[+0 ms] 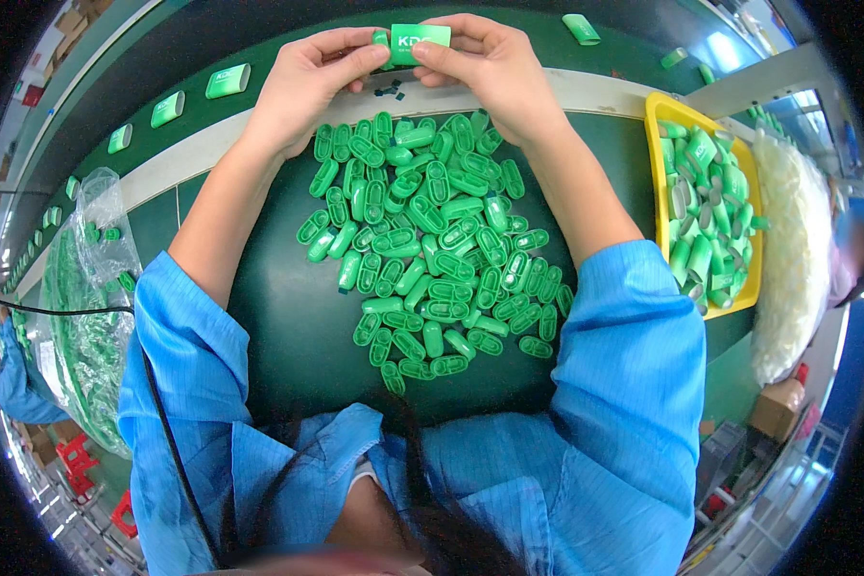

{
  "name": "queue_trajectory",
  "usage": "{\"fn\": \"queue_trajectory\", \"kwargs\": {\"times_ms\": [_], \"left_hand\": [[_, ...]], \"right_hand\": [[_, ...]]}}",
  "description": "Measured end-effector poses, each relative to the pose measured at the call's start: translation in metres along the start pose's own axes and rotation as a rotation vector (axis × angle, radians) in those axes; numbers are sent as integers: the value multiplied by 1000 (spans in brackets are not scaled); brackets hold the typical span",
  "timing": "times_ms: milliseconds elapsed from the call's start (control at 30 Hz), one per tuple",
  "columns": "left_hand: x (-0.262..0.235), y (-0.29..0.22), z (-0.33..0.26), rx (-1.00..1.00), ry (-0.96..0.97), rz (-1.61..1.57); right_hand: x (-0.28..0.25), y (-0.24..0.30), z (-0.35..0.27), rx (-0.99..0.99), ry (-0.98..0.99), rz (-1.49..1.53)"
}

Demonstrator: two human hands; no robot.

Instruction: The person assembles small green plastic components by hand, then sorts them on an assembly line.

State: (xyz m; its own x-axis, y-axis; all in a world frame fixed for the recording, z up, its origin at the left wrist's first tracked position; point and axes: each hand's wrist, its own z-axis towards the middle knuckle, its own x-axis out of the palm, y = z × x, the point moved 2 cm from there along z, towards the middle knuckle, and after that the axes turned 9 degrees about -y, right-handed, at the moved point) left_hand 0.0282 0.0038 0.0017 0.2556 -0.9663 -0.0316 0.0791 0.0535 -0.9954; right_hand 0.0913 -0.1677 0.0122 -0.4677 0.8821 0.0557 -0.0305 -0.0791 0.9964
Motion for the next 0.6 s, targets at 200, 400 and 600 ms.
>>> {"fn": "queue_trajectory", "kwargs": {"times_ms": [200, 400, 600], "left_hand": [[7, 4, -2, -82, -29, -269], [14, 0, -9, 28, -102, -83], [10, -5, -10, 261, -107, 157]], "right_hand": [[-4, -3, 1, 17, 58, -37], [0, -6, -1, 18, 10, 28], [0, -5, -3, -139, -9, -36]]}}
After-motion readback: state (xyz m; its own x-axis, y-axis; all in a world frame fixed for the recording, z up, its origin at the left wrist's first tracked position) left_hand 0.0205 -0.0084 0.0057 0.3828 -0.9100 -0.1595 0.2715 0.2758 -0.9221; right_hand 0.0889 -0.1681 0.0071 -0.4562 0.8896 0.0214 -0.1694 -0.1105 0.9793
